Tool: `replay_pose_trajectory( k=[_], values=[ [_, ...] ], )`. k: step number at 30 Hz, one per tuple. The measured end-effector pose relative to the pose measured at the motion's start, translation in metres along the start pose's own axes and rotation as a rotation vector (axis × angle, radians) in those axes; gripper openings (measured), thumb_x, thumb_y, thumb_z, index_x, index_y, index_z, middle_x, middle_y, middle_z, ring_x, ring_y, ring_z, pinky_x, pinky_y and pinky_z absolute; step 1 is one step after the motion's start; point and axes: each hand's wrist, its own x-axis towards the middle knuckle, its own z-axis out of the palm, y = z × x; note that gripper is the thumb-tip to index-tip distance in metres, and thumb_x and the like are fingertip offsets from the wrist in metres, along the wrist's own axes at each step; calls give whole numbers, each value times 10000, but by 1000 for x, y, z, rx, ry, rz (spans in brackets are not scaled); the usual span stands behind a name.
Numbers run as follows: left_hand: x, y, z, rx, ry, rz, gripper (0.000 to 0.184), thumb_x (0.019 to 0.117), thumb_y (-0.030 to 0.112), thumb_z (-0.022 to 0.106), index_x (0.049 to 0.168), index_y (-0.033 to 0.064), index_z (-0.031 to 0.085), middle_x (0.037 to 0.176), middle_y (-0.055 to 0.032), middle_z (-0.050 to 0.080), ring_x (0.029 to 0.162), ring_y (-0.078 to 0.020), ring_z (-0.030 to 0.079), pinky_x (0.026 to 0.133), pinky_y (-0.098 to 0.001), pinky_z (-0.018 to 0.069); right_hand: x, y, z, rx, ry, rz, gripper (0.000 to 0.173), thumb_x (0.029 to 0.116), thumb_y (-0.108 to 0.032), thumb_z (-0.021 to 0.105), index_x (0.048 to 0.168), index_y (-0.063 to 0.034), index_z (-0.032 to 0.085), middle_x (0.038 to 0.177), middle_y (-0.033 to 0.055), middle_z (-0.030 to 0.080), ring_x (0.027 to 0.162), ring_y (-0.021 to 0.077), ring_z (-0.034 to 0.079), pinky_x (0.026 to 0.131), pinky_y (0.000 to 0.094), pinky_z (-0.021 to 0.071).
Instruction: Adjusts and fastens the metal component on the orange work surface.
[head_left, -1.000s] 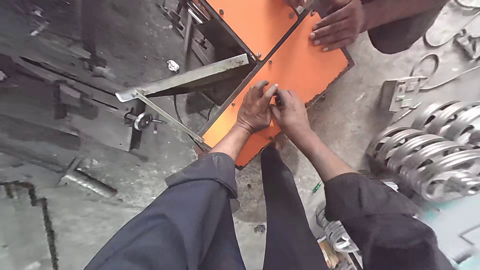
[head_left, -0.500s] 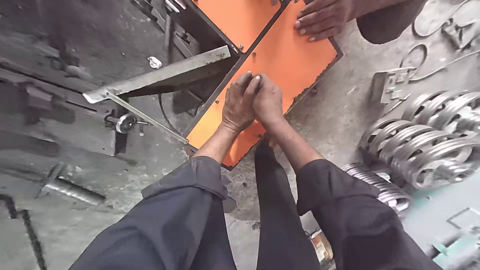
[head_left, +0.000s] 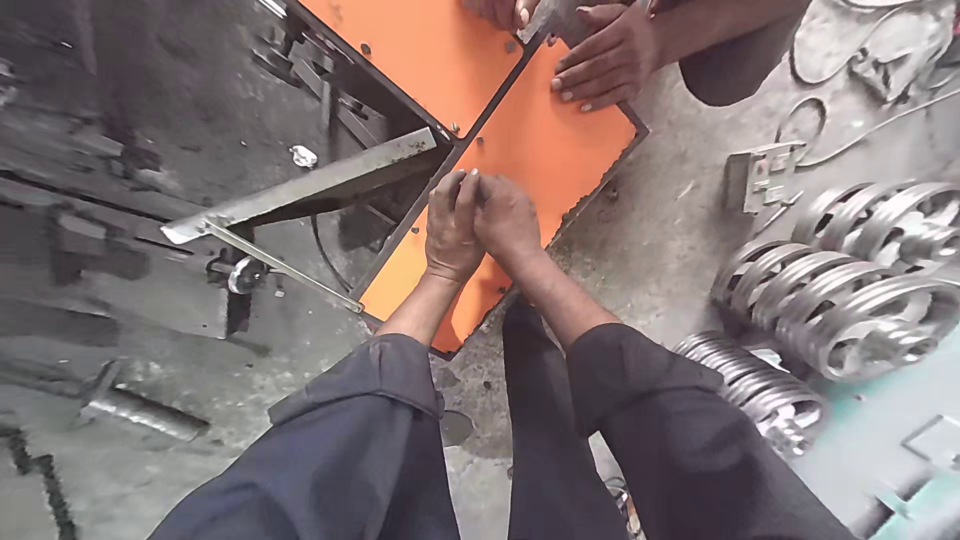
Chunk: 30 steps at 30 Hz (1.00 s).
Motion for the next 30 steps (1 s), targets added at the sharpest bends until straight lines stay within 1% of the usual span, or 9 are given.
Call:
replay_pose_trajectory(
  k=[4, 8, 12, 15, 18, 21, 24, 27, 30],
  values=[
    [0, -1, 0, 5, -23, -7, 465, 951, 117, 655, 1394, 2, 568, 1328, -271, 587, 1246, -385, 583, 1064, -444, 484, -2, 7, 4, -13, 39, -65, 128, 910, -135, 714, 989, -37, 734, 954, 124, 709, 923, 285, 713, 781, 474, 602],
    [-3, 0, -2, 2, -67, 1, 542, 942, 133, 656, 1447, 1, 511, 1450, -260, 516, 1348, -370, 528, 1128, -453, 448, -2, 14, 5, -34, 96, -175, 139, 911, -111, 704, 1014, -24, 740, 974, 136, 706, 915, 295, 717, 739, 471, 608],
    [-4, -2, 1, 48, -76, 20, 620, 901, 185, 674, 1455, -15, 478, 1460, -240, 520, 1338, -335, 551, 1107, -442, 477, 6, 21, 6, -13, 110, -242, 92, 891, -126, 703, 923, -46, 733, 919, 112, 704, 853, 279, 714, 688, 469, 598],
    [-5, 0, 3, 151, -126, 39, 583, 936, 242, 612, 1468, 25, 513, 1480, -183, 551, 1368, -331, 533, 1128, -473, 438, 1, 29, -13, 70, 32, -175, 173, 875, -151, 741, 1017, -52, 732, 1001, 126, 699, 873, 274, 707, 720, 483, 608],
    [-2, 0, 6, 260, -177, 108, 514, 1009, 325, 547, 1495, 154, 541, 1549, -89, 512, 1439, -281, 459, 1183, -453, 362, -9, 53, -65, 165, 19, 1, 223, 925, -133, 724, 1116, -27, 682, 1064, 125, 717, 916, 230, 725, 791, 437, 631],
    [-3, 1, 7, 283, -229, 114, 456, 1024, 353, 528, 1467, 266, 588, 1578, -56, 483, 1468, -273, 423, 1201, -474, 333, -8, 102, -114, 325, 162, 146, 270, 887, -95, 722, 1130, -1, 649, 998, 106, 742, 867, 183, 729, 791, 410, 626],
    [-1, 1, 6, 323, -237, 110, 460, 1017, 353, 524, 1467, 279, 588, 1586, -52, 473, 1471, -277, 413, 1201, -478, 317, 8, 136, -161, 427, 199, 229, 336, 888, -108, 768, 1153, 33, 618, 994, 102, 722, 864, 152, 726, 817, 374, 636],
    [-2, 3, 6, 341, -244, 114, 468, 1016, 356, 526, 1474, 277, 577, 1583, -57, 472, 1467, -286, 408, 1203, -484, 297, 21, 154, -188, 281, 124, 400, 290, 904, -181, 757, 1144, -31, 699, 1017, 102, 749, 869, 184, 741, 839, 432, 627],
    [-1, 2, 6, 355, -261, 110, 483, 1009, 360, 523, 1486, 293, 560, 1587, -58, 463, 1471, -287, 397, 1200, -488, 288, 29, 150, -194, 166, 65, 416, 223, 950, -169, 704, 1151, -84, 748, 1083, 93, 751, 964, 185, 719, 910, 433, 578]
  ],
)
